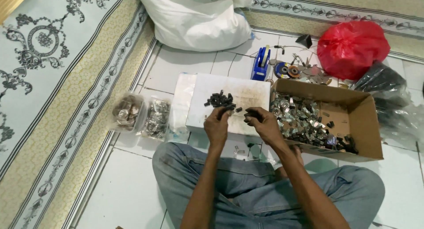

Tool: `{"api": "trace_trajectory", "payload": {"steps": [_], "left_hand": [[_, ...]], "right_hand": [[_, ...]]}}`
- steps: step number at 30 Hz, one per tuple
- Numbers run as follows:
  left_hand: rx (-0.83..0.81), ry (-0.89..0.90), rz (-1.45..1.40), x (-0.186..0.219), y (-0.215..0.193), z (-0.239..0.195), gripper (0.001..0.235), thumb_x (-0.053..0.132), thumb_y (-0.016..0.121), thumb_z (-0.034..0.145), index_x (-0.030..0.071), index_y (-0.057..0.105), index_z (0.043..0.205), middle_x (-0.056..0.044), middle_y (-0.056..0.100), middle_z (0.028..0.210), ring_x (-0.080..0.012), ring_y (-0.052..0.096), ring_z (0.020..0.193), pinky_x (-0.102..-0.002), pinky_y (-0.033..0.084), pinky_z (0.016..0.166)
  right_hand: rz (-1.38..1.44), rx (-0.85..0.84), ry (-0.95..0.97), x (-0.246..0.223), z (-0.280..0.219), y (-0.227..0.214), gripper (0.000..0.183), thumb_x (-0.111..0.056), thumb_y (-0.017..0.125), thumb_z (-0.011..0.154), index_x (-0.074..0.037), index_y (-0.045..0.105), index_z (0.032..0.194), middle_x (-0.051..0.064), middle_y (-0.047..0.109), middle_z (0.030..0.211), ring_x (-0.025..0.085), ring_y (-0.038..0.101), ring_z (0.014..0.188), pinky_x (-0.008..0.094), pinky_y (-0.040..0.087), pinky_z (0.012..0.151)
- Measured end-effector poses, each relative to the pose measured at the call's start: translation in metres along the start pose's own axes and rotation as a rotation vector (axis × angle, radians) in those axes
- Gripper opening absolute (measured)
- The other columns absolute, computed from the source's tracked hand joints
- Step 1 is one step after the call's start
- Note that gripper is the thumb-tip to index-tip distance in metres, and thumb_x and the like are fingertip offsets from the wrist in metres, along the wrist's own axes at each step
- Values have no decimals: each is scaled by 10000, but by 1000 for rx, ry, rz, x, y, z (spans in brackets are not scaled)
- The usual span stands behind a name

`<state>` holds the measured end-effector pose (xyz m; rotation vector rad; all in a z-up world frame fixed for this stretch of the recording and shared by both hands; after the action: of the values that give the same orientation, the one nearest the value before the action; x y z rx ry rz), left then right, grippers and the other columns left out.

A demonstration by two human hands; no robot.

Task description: Sorting small mechanical components from a cardboard box into organized piles on the floor.

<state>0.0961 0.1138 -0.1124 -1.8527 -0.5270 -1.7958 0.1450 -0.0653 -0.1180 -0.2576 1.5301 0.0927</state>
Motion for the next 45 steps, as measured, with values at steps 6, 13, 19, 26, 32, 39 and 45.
{"api": "trace_trajectory", "payload": {"steps": [6,13,19,26,32,39,45], "left_hand": [[-22,292,291,-20,13,54,310,137,790,816,54,764,1114,-220,763,989,-431,722,961,-522,559,856],[-210,389,128,-15,99,17,239,166,757,914,17,764,1100,-207,753,1025,-395,717,1019,-453,574,852],[-652,472,245,-22,203,-45,213,68,655,928,39,735,1123,-192,755,981,-422,725,954,-500,595,797],[-871,560,827,-90,248,-57,375,29,711,830,52,708,1204,-181,756,992,-376,754,864,-479,623,745],[-917,513,926,-117,256,-57,384,61,672,809,58,691,1193,-175,741,1032,-406,752,868,-503,617,761],[-830,528,921,-114,254,-59,333,69,679,800,48,701,1131,-168,742,1001,-385,757,829,-461,620,718],[-845,503,904,-101,247,-64,344,73,593,840,15,669,1171,-195,737,1028,-437,750,836,-529,608,733]], "right_hand": [[-207,114,11,-4,-5,-55,340,3,680,872,-36,742,1204,244,759,945,301,755,843,446,629,743],[-446,268,78,30,-7,-179,335,-70,653,940,-68,737,1264,267,737,1102,380,713,1023,525,578,845],[-843,135,326,96,-4,-244,433,-165,647,870,150,709,1161,396,699,1078,563,647,1097,655,508,921],[-938,28,513,203,1,-289,468,-280,760,804,-14,758,1189,268,749,1116,467,683,1142,595,550,926],[-921,50,478,163,4,-287,314,-121,689,800,24,784,1062,266,757,952,461,727,967,545,585,781],[-1047,-135,457,189,18,-278,349,-90,722,774,-2,782,1107,276,758,1002,490,710,1043,575,592,821],[-1135,-276,420,170,34,-239,430,-92,752,751,46,734,1158,304,741,1078,491,689,1113,584,576,933]]}}
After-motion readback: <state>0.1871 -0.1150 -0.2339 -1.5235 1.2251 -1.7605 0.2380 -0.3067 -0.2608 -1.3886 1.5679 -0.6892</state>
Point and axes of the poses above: each hand's wrist, its own z-axis towards the middle knuckle, its own y-axis out of the palm, x = y × z, the point moved 4 cm from there along z, towards the middle knuckle
